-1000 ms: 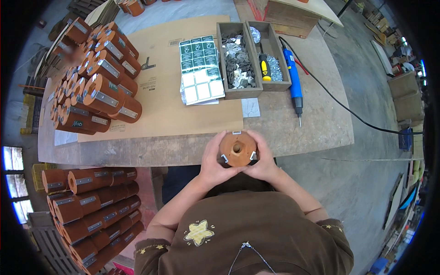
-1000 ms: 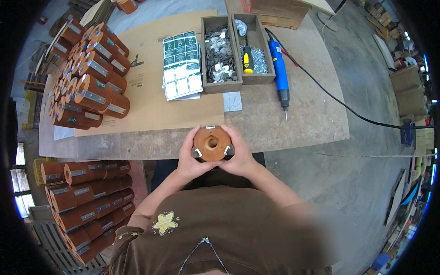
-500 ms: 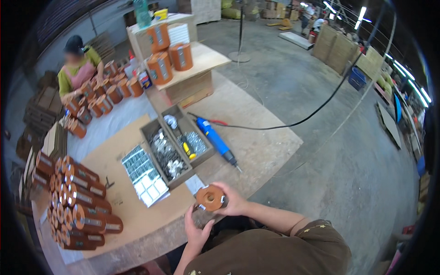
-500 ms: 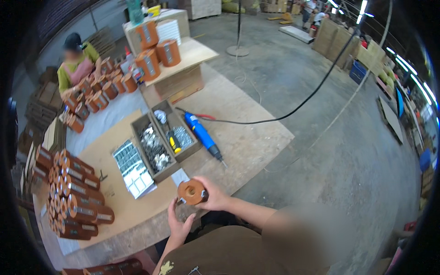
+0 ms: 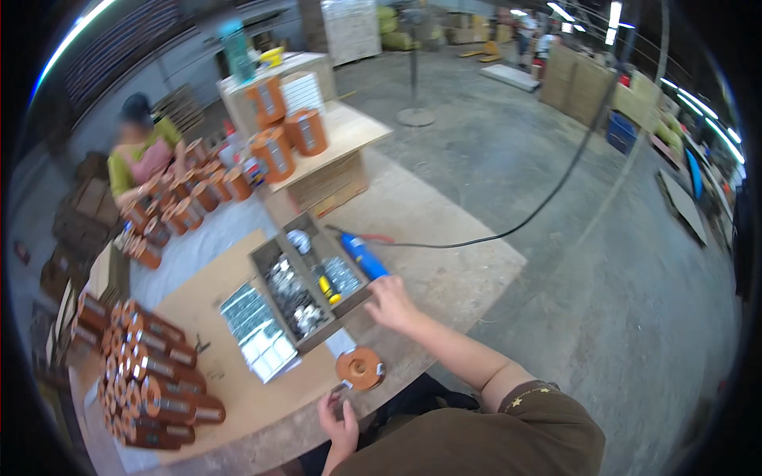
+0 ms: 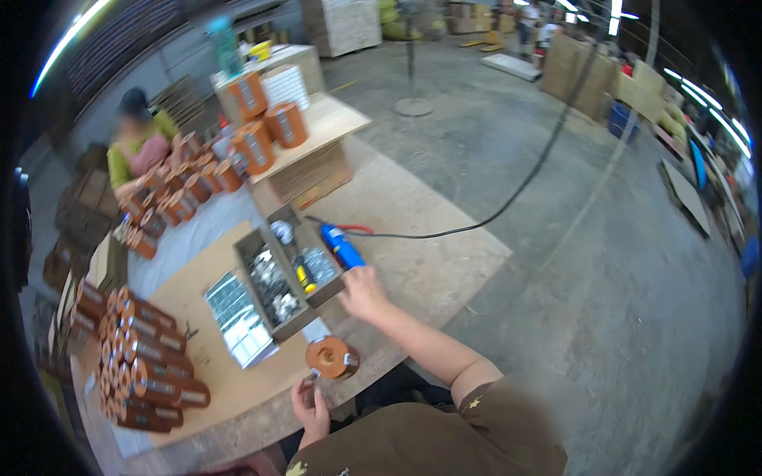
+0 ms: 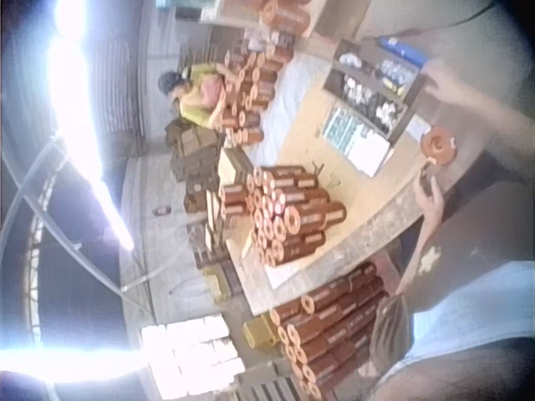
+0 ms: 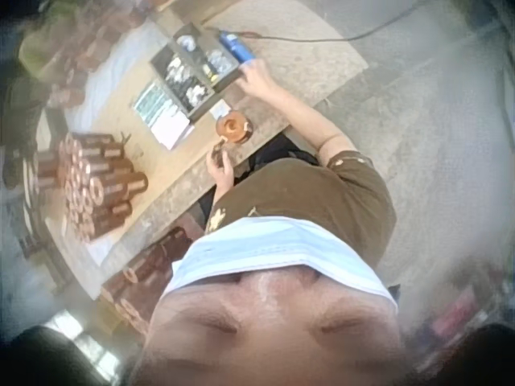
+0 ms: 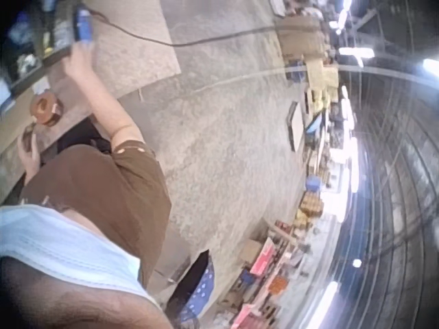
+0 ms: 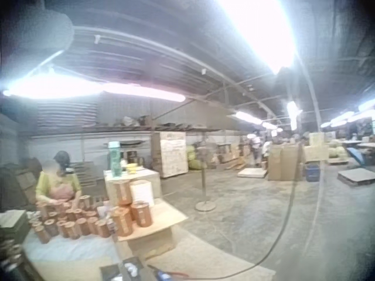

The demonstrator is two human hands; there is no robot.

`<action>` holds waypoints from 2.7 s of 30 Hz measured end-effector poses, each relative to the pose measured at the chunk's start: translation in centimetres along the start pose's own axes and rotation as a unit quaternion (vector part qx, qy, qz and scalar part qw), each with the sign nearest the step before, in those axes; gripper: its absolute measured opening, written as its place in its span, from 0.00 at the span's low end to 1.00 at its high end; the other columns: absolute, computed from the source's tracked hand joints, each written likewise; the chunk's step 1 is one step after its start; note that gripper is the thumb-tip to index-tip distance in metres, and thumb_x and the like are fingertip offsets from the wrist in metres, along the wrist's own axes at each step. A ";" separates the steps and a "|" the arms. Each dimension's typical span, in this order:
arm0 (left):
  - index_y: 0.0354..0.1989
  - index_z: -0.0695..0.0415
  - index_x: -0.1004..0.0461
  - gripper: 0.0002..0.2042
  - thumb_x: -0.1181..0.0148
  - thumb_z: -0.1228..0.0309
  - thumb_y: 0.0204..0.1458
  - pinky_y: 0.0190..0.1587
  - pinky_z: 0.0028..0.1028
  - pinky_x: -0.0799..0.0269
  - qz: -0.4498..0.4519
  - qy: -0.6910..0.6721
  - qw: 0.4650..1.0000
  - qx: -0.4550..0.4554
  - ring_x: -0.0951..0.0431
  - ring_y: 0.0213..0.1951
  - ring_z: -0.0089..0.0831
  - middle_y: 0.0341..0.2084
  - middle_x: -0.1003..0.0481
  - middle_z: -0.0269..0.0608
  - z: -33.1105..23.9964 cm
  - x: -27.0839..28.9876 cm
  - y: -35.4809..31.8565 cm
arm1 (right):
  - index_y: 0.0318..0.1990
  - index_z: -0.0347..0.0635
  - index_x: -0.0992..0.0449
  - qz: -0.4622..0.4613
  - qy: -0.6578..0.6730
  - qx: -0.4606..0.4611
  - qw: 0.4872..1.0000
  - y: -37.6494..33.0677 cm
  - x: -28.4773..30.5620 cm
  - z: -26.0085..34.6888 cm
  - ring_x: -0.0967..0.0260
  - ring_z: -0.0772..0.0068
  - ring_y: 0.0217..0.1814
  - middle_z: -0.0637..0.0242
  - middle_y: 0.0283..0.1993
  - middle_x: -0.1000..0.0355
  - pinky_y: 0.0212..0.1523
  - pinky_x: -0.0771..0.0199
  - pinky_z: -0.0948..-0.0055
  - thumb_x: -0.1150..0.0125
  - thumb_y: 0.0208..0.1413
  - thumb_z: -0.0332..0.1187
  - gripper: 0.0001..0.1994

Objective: Fastening metal brackets and small green plates to wood cylinders using an electric screwdriver.

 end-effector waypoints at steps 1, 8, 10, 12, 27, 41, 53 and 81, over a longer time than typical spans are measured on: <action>0.50 0.66 0.43 0.20 0.51 0.83 0.47 0.46 0.24 0.37 -0.019 -0.052 0.998 0.025 0.33 0.42 0.27 0.37 0.35 0.43 -0.1 0.0 0.1 | 0.45 0.35 0.34 0.015 -0.091 -0.052 0.994 0.4 -1.0 -0.3 0.45 0.50 0.51 0.51 0.51 0.42 0.51 0.41 0.57 0.43 0.42 0.32 0.20; 0.42 0.63 0.34 0.15 0.46 0.83 0.42 0.33 0.26 0.33 -0.086 0.049 0.977 -0.189 0.29 0.28 0.31 0.25 0.31 0.42 -5.9 1.4 10.7 | 0.52 0.35 0.42 -0.023 -0.133 -0.183 0.974 3.6 -1.9 -4.2 0.38 0.47 0.45 0.47 0.45 0.38 0.44 0.34 0.62 0.41 0.38 0.31 0.30; 0.41 0.63 0.33 0.15 0.46 0.83 0.42 0.33 0.26 0.32 -0.081 0.049 0.972 -0.213 0.29 0.28 0.31 0.25 0.30 0.41 -7.2 1.3 13.6 | 0.52 0.35 0.42 0.034 -0.076 -0.207 0.975 6.0 -1.8 -5.2 0.36 0.50 0.43 0.49 0.42 0.36 0.43 0.34 0.63 0.40 0.36 0.30 0.31; 0.40 0.63 0.33 0.15 0.45 0.83 0.42 0.32 0.26 0.32 -0.077 0.046 0.973 -0.212 0.29 0.27 0.31 0.25 0.30 0.41 -8.7 0.8 16.1 | 0.51 0.34 0.42 0.077 -0.020 -0.235 0.969 6.1 -1.2 -5.9 0.35 0.53 0.41 0.51 0.39 0.35 0.42 0.33 0.65 0.39 0.33 0.30 0.32; 0.34 0.48 0.24 0.12 0.47 0.70 0.39 0.42 0.36 0.31 0.302 0.529 0.792 -0.038 0.26 0.40 0.39 0.34 0.26 0.44 -3.9 -11.4 29.0 | 0.53 0.37 0.44 -0.033 0.789 -0.114 0.603 -6.9 11.0 -4.2 0.34 0.69 0.27 0.64 0.27 0.34 0.30 0.32 0.70 0.40 0.35 0.26 0.32; 0.37 0.45 0.26 0.14 0.54 0.69 0.42 0.51 0.49 0.43 0.307 0.568 0.758 -0.091 0.31 0.45 0.44 0.37 0.27 0.44 -2.7 -12.7 29.0 | 0.55 0.43 0.41 -0.145 0.832 -0.090 0.528 -7.6 12.9 -7.3 0.37 0.67 0.31 0.65 0.30 0.35 0.33 0.32 0.63 0.42 0.39 0.30 0.30; 0.32 0.48 0.27 0.09 0.41 0.66 0.40 0.43 0.44 0.40 0.314 0.558 0.767 -0.042 0.29 0.43 0.37 0.33 0.26 0.38 -2.9 -12.8 29.6 | 0.59 0.40 0.48 -0.174 0.736 0.113 0.644 -9.8 20.3 -7.3 0.44 0.71 0.35 0.66 0.31 0.40 0.39 0.35 0.68 0.46 0.45 0.31 0.31; 0.44 0.57 0.34 0.16 0.45 0.78 0.45 0.30 0.22 0.28 0.132 0.090 0.973 -0.164 0.22 0.27 0.27 0.28 0.23 0.37 -11.4 -6.1 19.0 | 0.49 0.30 0.39 -0.184 0.815 0.074 0.545 -6.4 19.2 -1.5 0.42 0.71 0.34 0.66 0.29 0.38 0.43 0.41 0.65 0.44 0.44 0.31 0.24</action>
Point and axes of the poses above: each hand's wrist, its own y-axis towards the middle knuckle, its own x-axis out of the back of the hand, z = x × y, the point moved 1 cm from there along y, towards the middle knuckle
